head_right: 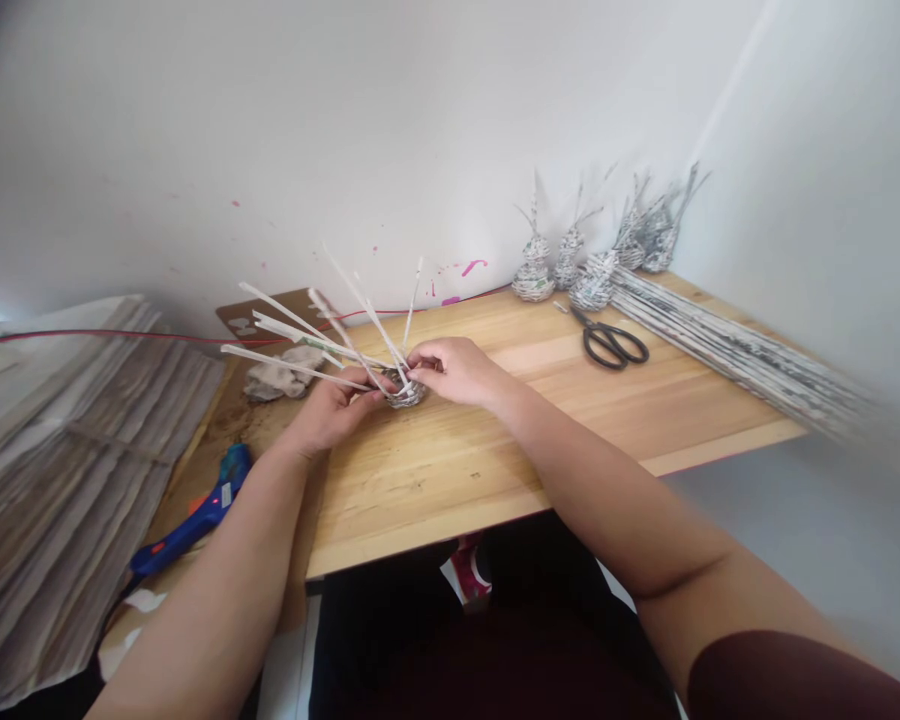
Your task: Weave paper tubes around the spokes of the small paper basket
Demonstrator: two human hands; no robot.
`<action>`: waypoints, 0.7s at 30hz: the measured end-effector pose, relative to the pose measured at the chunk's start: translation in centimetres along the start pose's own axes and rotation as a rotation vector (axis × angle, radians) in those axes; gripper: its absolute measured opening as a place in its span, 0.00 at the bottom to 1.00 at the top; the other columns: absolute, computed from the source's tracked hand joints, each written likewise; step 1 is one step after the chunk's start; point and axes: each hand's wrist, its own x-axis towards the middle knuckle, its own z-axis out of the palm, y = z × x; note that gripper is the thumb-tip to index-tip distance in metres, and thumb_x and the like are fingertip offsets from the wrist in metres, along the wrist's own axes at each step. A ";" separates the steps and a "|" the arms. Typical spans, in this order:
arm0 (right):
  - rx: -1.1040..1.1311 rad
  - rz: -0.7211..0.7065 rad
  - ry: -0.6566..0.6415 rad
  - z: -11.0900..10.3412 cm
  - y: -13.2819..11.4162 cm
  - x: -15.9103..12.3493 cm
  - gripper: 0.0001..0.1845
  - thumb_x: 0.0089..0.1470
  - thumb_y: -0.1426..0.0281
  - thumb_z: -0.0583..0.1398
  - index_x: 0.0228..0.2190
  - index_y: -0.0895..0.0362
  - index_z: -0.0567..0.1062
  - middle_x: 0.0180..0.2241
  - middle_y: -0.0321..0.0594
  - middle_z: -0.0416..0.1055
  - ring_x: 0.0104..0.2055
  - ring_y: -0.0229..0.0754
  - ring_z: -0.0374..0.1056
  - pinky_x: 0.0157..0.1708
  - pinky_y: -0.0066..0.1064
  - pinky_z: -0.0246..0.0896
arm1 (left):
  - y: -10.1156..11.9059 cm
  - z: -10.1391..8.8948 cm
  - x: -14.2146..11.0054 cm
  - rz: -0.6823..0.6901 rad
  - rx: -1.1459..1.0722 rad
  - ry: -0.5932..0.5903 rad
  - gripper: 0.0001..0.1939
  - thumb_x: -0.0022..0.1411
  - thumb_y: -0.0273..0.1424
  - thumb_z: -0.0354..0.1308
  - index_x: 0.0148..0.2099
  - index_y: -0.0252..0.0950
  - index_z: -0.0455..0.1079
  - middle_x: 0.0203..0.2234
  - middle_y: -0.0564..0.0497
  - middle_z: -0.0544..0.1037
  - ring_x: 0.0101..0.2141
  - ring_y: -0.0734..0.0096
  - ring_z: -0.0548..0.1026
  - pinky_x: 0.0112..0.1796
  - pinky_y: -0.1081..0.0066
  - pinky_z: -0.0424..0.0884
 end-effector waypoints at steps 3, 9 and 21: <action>-0.081 -0.062 0.013 -0.1 -0.1 -0.1 0.06 0.54 0.70 0.63 0.34 0.58 0.79 0.28 0.38 0.74 0.29 0.37 0.65 0.32 0.28 0.54 | 0.1 0.0 0.1 0.018 0.023 -0.004 0.08 0.62 0.31 0.56 0.38 0.36 0.77 0.35 0.47 0.82 0.39 0.62 0.77 0.46 0.64 0.71; -0.229 -0.107 -0.002 -0.1 -1.1 -0.4 0.06 0.55 0.71 0.61 0.33 0.58 0.79 0.27 0.38 0.72 0.28 0.37 0.62 0.31 0.29 0.51 | 0.1 0.1 0.2 0.043 0.073 -0.021 0.09 0.62 0.28 0.54 0.38 0.36 0.77 0.34 0.47 0.81 0.39 0.62 0.77 0.45 0.63 0.69; -0.002 0.029 -0.075 0.5 -1.2 -0.5 0.05 0.52 0.70 0.63 0.27 0.59 0.73 0.22 0.31 0.66 0.24 0.33 0.59 0.27 0.27 0.49 | 0.1 0.2 0.2 0.037 0.074 -0.039 0.10 0.62 0.27 0.53 0.38 0.35 0.76 0.35 0.47 0.80 0.38 0.63 0.75 0.45 0.63 0.69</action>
